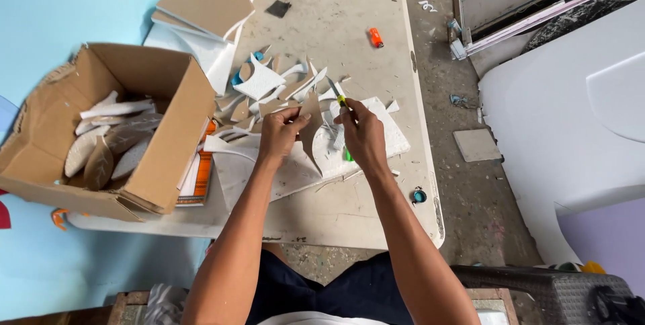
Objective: The person uses a craft knife to carve and shape a small piece of cork on a white table. They repeatedly trim the edges and refine the shape, placing finished pieces into a nearby cardboard box.
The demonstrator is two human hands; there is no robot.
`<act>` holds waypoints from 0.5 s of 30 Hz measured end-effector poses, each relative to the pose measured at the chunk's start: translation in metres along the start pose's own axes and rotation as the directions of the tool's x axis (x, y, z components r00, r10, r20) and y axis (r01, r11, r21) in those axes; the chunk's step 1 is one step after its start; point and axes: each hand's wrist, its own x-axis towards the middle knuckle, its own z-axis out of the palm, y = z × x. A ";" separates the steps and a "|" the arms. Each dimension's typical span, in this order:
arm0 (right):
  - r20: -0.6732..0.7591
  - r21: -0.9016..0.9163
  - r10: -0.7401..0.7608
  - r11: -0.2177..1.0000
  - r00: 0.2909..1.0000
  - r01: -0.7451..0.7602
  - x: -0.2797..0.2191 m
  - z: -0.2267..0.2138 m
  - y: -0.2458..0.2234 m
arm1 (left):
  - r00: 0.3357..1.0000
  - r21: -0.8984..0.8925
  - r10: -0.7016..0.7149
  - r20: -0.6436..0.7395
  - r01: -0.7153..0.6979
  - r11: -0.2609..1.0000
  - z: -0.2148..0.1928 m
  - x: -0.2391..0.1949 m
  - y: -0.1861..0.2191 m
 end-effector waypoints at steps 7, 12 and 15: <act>0.100 -0.283 -0.061 0.955 0.993 0.087 -0.014 0.012 -0.003 | 0.994 -0.017 0.044 -0.096 -0.046 0.999 0.004 -0.002 -0.016; 0.105 -0.348 -0.118 0.926 0.987 0.148 -0.016 0.021 -0.015 | 0.989 -0.040 0.095 -0.113 -0.100 0.994 0.003 -0.003 -0.019; 0.102 -0.363 -0.161 0.913 0.982 0.187 -0.013 0.023 -0.010 | 0.987 -0.034 0.110 -0.120 -0.115 0.993 0.004 -0.010 -0.010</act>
